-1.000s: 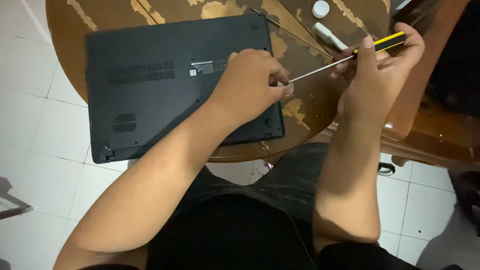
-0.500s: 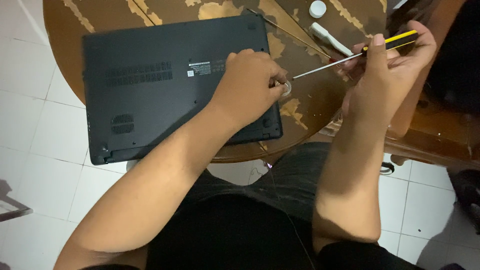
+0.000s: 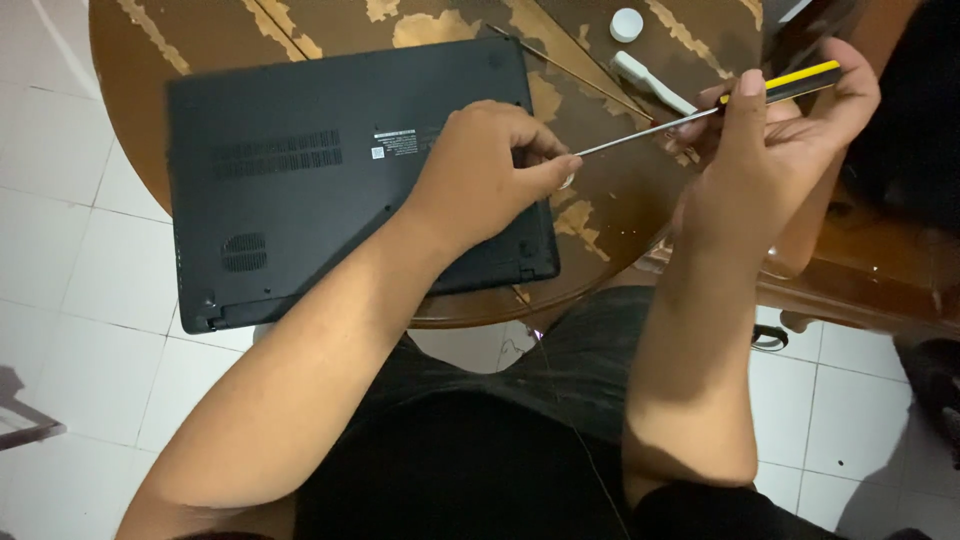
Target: Attaching the bottom cover of a laptop and securing it with screws using a screwdriver.
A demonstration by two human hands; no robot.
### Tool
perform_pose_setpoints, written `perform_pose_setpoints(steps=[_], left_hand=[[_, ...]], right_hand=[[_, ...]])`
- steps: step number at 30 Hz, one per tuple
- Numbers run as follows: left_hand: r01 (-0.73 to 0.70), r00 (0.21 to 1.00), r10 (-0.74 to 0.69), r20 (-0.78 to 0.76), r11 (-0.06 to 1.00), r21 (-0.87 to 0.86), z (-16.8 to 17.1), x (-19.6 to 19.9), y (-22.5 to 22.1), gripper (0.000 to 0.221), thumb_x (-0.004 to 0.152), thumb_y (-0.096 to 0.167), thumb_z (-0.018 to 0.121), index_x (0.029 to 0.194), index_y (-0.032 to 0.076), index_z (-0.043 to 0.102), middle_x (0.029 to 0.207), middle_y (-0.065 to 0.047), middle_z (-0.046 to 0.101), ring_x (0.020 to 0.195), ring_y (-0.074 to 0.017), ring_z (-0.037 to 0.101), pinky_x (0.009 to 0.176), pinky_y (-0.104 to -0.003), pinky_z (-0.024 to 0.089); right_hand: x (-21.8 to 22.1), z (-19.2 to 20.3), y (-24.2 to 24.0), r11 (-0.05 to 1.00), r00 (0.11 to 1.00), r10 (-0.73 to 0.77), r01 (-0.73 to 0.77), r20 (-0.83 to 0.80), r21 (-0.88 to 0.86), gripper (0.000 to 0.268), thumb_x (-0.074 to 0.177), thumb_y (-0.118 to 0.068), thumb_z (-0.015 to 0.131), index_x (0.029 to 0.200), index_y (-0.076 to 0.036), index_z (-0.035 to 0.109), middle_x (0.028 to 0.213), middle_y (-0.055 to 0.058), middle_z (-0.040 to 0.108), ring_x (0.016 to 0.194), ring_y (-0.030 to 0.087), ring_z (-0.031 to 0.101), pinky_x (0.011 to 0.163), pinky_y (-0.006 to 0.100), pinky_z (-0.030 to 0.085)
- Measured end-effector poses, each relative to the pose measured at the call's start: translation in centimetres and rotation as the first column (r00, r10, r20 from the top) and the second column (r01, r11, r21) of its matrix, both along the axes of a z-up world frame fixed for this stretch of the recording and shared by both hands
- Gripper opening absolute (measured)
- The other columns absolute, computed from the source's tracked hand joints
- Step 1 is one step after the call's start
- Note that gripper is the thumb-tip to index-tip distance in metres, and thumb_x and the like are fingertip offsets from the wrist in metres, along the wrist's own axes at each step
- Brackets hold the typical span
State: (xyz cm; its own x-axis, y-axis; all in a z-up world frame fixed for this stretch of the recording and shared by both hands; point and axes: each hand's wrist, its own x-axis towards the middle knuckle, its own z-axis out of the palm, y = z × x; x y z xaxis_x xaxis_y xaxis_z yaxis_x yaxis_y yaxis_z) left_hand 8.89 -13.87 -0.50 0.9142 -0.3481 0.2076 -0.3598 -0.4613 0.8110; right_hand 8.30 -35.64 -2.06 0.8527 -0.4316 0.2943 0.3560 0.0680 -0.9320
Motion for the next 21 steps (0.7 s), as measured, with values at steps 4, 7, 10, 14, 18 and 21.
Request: perform_pose_setpoints(steps=[4, 7, 10, 14, 18, 21], left_hand=[[-0.02, 1.0, 0.02, -0.008, 0.999, 0.026, 0.5, -0.3, 0.2, 0.022, 0.091, 0.027, 0.072, 0.071, 0.021, 0.08, 0.075, 0.005, 0.076, 0.09, -0.0209, 0.064, 0.09, -0.047, 0.045], [0.045, 0.991, -0.04, 0.126, 0.998, -0.042, 1.1, -0.7, 0.8, 0.025, 0.094, 0.02, 0.07, 0.069, 0.017, 0.073, 0.071, 0.004, 0.072, 0.069, -0.0141, 0.063, 0.095, -0.044, 0.045], [0.086, 0.971, -0.066, 0.23, 0.993, -0.078, 2.3, -1.8, 1.6, 0.019, 0.098, 0.023, 0.065, 0.083, 0.016, 0.075, 0.082, 0.004, 0.071, 0.083, -0.0181, 0.056, 0.078, -0.038, 0.041], [0.12, 0.968, -0.085, 0.235, 0.983, -0.141, 3.7, -3.3, 3.1, 0.018, 0.101, 0.022, 0.066, 0.089, 0.013, 0.075, 0.086, -0.001, 0.074, 0.084, -0.0175, 0.059, 0.082, -0.037, 0.045], [0.145, 0.966, -0.105, 0.237, 0.977, -0.156, 4.9, -5.0, 5.4, 0.019, 0.102, 0.021, 0.064, 0.088, 0.013, 0.073, 0.086, -0.001, 0.072, 0.089, -0.018, 0.063, 0.088, -0.038, 0.049], [0.165, 0.962, -0.111, 0.248, 0.964, -0.208, 6.0, -6.6, 7.3, 0.009, 0.099, 0.01, 0.07, 0.092, 0.007, 0.074, 0.088, -0.006, 0.074, 0.088, -0.0224, 0.067, 0.091, -0.04, 0.049]], right_hand=[[-0.4, 0.2, 0.1, 1.0, 1.0, -0.004, 0.004, 0.002, 0.027, 0.034, 0.116, -0.006, 0.057, 0.141, -0.019, 0.038, 0.094, 0.024, 0.068, 0.061, 0.026, 0.059, 0.057, 0.035, 0.054], [-0.9, 0.9, 0.3, 0.997, 0.999, -0.05, 0.05, 0.01, 0.051, 0.032, 0.114, -0.009, 0.06, 0.138, -0.021, 0.043, 0.099, 0.023, 0.071, 0.058, 0.025, 0.057, 0.054, 0.035, 0.049], [-1.8, 1.3, -0.2, 0.998, 0.994, 0.043, -0.047, 0.098, 0.04, 0.037, 0.115, -0.021, 0.066, 0.142, -0.02, 0.04, 0.103, 0.023, 0.066, 0.062, 0.028, 0.058, 0.056, 0.037, 0.05], [-3.9, 3.5, 0.9, 0.992, 0.984, 0.122, -0.116, 0.13, -0.057, 0.02, 0.125, -0.013, 0.055, 0.139, -0.018, 0.041, 0.107, 0.023, 0.06, 0.068, 0.027, 0.058, 0.06, 0.038, 0.054], [-6.0, 5.6, 3.6, 0.969, 0.966, 0.17, -0.127, 0.196, -0.213, 0.027, 0.123, -0.019, 0.05, 0.109, 0.004, 0.049, 0.102, 0.017, 0.058, 0.068, 0.019, 0.056, 0.062, 0.033, 0.059], [-7.3, 4.8, 3.2, 0.915, 0.918, 0.307, -0.211, 0.253, -0.343, 0.024, 0.125, -0.029, 0.047, 0.119, -0.006, 0.05, 0.109, 0.012, 0.054, 0.076, 0.018, 0.056, 0.07, 0.032, 0.061]])
